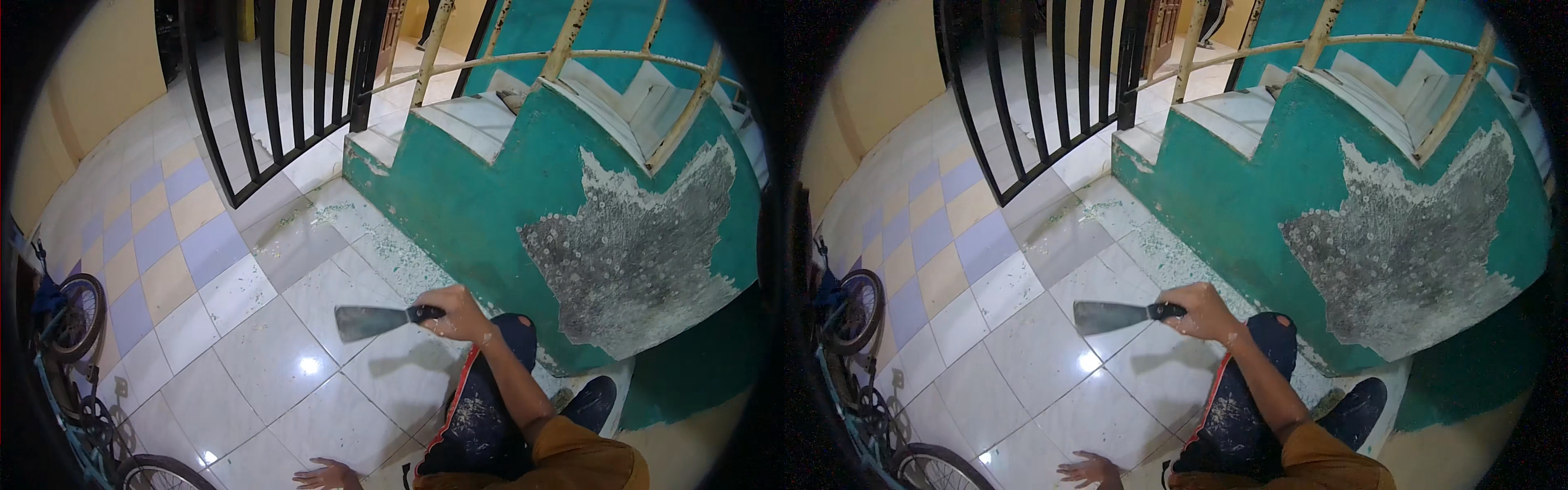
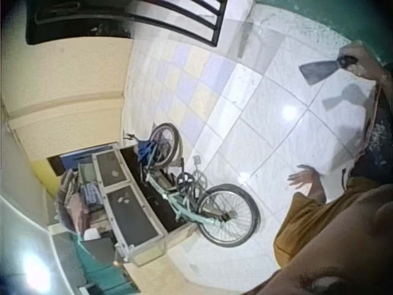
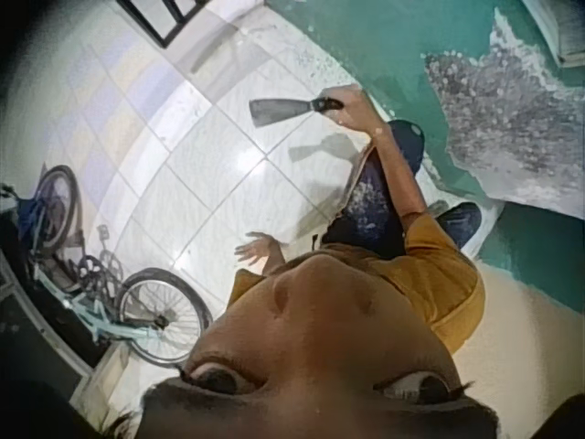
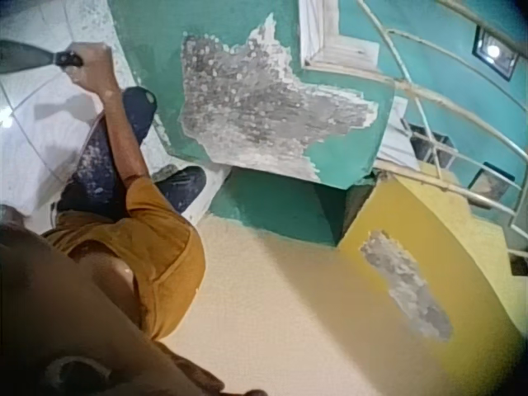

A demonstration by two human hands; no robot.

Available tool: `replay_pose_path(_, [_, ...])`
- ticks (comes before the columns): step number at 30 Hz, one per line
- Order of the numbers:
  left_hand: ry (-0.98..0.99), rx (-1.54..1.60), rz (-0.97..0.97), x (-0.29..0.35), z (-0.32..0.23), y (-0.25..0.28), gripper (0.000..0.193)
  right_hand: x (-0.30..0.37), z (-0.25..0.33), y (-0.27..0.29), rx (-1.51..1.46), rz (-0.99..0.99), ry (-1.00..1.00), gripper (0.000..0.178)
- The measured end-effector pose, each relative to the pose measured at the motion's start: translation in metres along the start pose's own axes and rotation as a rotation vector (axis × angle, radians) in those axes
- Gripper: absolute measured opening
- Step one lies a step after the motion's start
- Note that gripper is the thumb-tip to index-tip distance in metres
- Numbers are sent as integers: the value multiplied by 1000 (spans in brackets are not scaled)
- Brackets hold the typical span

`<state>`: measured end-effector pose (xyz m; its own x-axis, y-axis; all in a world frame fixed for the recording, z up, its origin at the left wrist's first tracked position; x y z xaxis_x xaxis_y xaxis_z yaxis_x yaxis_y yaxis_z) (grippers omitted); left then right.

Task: The person scrapes loose paint chips from a wall using a putty knife.

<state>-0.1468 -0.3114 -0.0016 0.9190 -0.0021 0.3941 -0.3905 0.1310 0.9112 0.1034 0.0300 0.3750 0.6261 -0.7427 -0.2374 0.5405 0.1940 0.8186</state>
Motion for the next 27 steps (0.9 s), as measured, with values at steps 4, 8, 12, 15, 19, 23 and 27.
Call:
replay_pose_path(4, [2,48,1,13,-11,0,73,2,-7,27,28,83,-31,20])
replay_pose_path(8, [-14,32,-32,26,-12,18,73,34,-10,45,148,171,-196,21])
replay_pose_path(12, [-15,-15,-90,13,-8,8,72,78,-33,38,105,129,-279,22])
replay_pose_path(15, [-8,-50,-108,13,-18,2,72,103,-29,47,290,177,-457,22])
replay_pose_path(19, [0,-113,-134,1,-13,-13,72,104,-18,49,136,102,-387,25])
replay_pose_path(23, [19,-141,-158,8,-14,-2,72,103,-7,46,99,228,-496,25])
replay_pose_path(27, [36,-127,-158,9,-11,1,72,111,-6,37,106,308,-479,35])
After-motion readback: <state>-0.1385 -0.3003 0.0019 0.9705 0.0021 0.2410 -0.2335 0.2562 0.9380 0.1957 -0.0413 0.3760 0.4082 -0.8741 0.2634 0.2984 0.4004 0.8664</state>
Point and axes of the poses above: each hand's wrist, its own x-axis away from the middle knuckle, its own y-axis out of the back of the hand, z = x × y, the point moved 2 cm from there along -x, towards the middle knuckle, and after that the axes turned 9 degrees about z, right-handed, at the moved point
